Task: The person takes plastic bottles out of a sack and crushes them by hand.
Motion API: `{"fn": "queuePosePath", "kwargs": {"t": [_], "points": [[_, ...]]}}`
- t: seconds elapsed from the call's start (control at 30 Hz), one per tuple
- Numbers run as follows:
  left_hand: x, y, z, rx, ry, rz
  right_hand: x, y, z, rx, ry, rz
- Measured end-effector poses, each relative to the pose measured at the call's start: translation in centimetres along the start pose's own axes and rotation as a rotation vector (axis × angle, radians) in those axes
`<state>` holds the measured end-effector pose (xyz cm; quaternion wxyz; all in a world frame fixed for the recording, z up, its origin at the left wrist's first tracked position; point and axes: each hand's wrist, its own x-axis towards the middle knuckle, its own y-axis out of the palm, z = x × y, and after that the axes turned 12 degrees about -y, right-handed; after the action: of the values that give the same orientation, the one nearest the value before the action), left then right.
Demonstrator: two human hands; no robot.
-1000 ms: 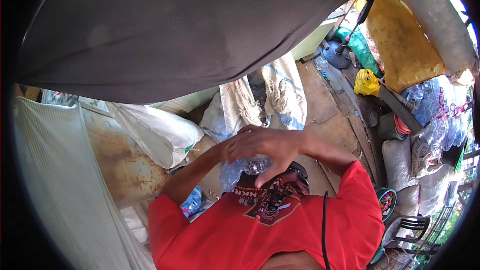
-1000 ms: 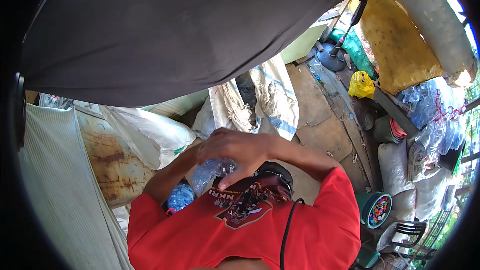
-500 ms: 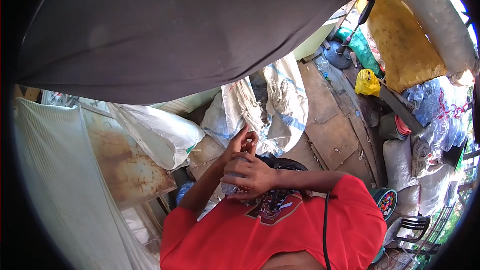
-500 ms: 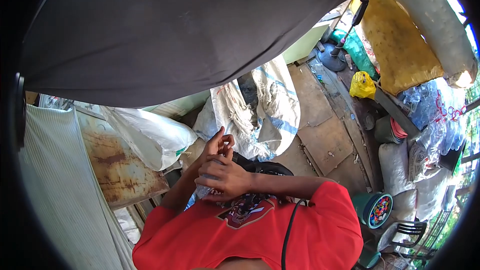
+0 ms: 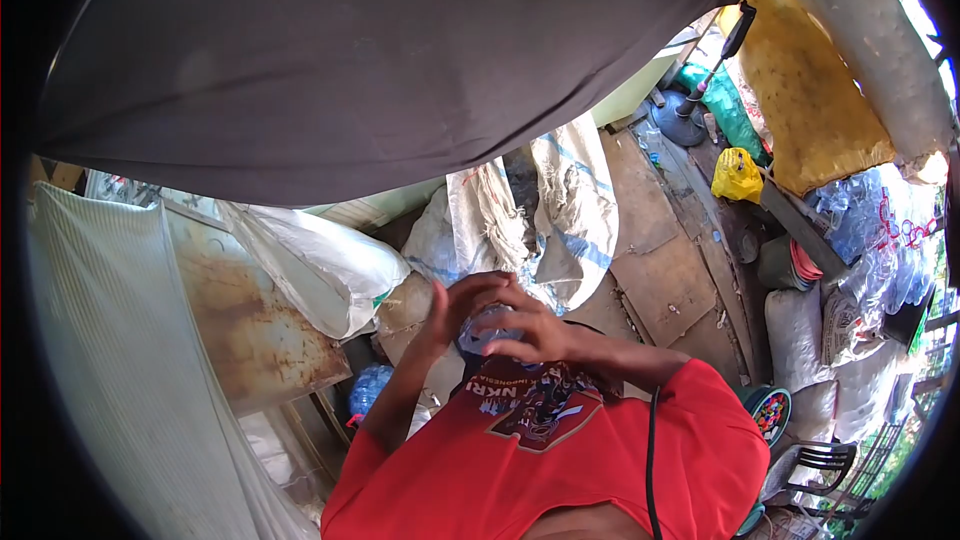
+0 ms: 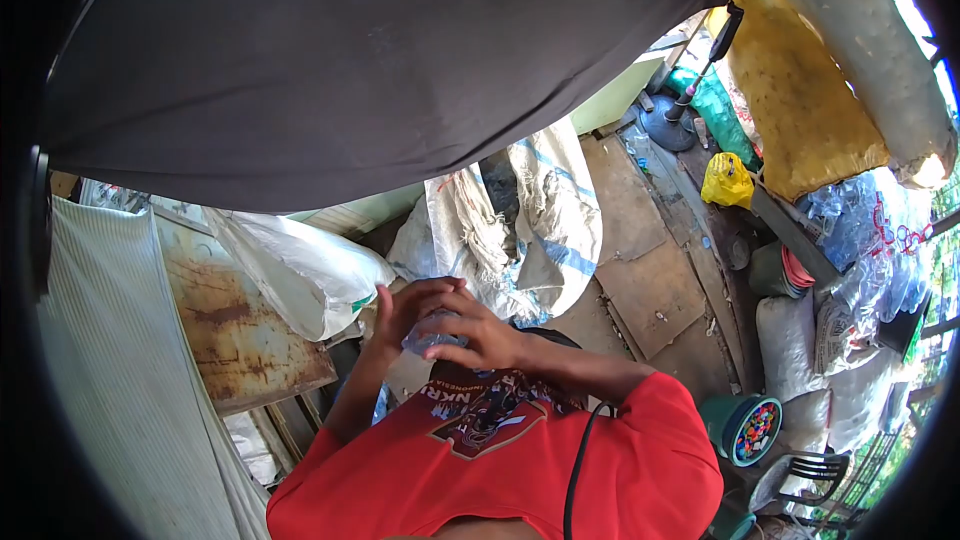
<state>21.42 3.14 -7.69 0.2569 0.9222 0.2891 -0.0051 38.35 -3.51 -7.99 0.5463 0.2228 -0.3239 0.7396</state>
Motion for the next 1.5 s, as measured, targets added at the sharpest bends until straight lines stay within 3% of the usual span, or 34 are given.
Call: {"fn": "queuePosePath", "kwargs": {"t": [0.07, 0.2, 0.3, 0.43, 0.47, 0.57, 0.63, 0.67, 0.77, 0.87, 0.97, 1.07, 1.17, 1.27, 1.4, 1.5], "points": [[-0.6, 1.4, -1.0, 0.263, 0.094, 0.039, 0.3, 0.2, 0.7, -0.024, -0.057, 0.017], [-0.1, 1.2, -2.4, 0.216, 0.233, 0.265, 1.8, -0.6, 2.8, -0.02, -0.048, -0.003], [0.8, 0.7, -2.8, 0.647, 0.441, 0.133, 1.8, -1.2, 1.8, 0.1, 0.027, -0.092], [0.9, 1.5, -6.1, 0.846, 0.153, 0.098, 2.0, -2.5, 1.2, 0.187, 0.21, -0.284], [1.0, 2.2, -6.8, 0.755, 0.093, 0.101, 1.9, -2.5, 1.2, 0.195, 0.245, -0.361], [1.3, 1.9, -5.9, 0.761, -0.008, -0.014, 1.4, -2.4, 0.6, 0.184, 0.286, -0.559], [1.8, 2.1, -5.1, 0.811, 0.032, -0.088, 1.3, -2.5, 0.3, 0.241, 0.307, -0.672], [2.0, 2.2, -4.8, 0.837, 0.053, -0.126, 1.4, -2.6, 0.4, 0.312, 0.282, -0.725], [2.2, 2.5, -4.8, 0.818, 0.097, -0.148, 2.9, -4.7, 2.2, 0.965, 0.366, -0.899], [2.5, 2.0, -3.9, 0.373, 0.007, -0.105, 2.2, -4.8, 1.6, 0.724, 0.475, -0.779], [3.2, 2.9, -3.9, 0.313, -0.081, -0.129, 2.3, -4.6, 1.8, 0.506, 0.548, -0.709], [4.1, 1.4, -1.9, 0.49, -0.023, -0.116, 2.6, -4.1, 1.6, 0.447, 0.574, -0.755], [4.2, 1.7, -1.5, 0.832, 0.154, -0.281, 2.7, -3.6, 1.1, 0.29, 0.541, -0.779], [4.2, 2.0, -1.2, 0.949, 0.248, -0.378, 3.7, -3.7, 1.5, 0.213, 0.418, -0.741], [4.2, 2.2, -1.1, 0.98, 0.132, -0.575, 4.4, -4.2, 1.6, 0.28, 0.445, -0.697], [4.3, 2.2, -1.4, 0.994, 0.174, -0.579, 4.3, -4.4, 1.2, 0.283, 0.453, -0.679]]}}
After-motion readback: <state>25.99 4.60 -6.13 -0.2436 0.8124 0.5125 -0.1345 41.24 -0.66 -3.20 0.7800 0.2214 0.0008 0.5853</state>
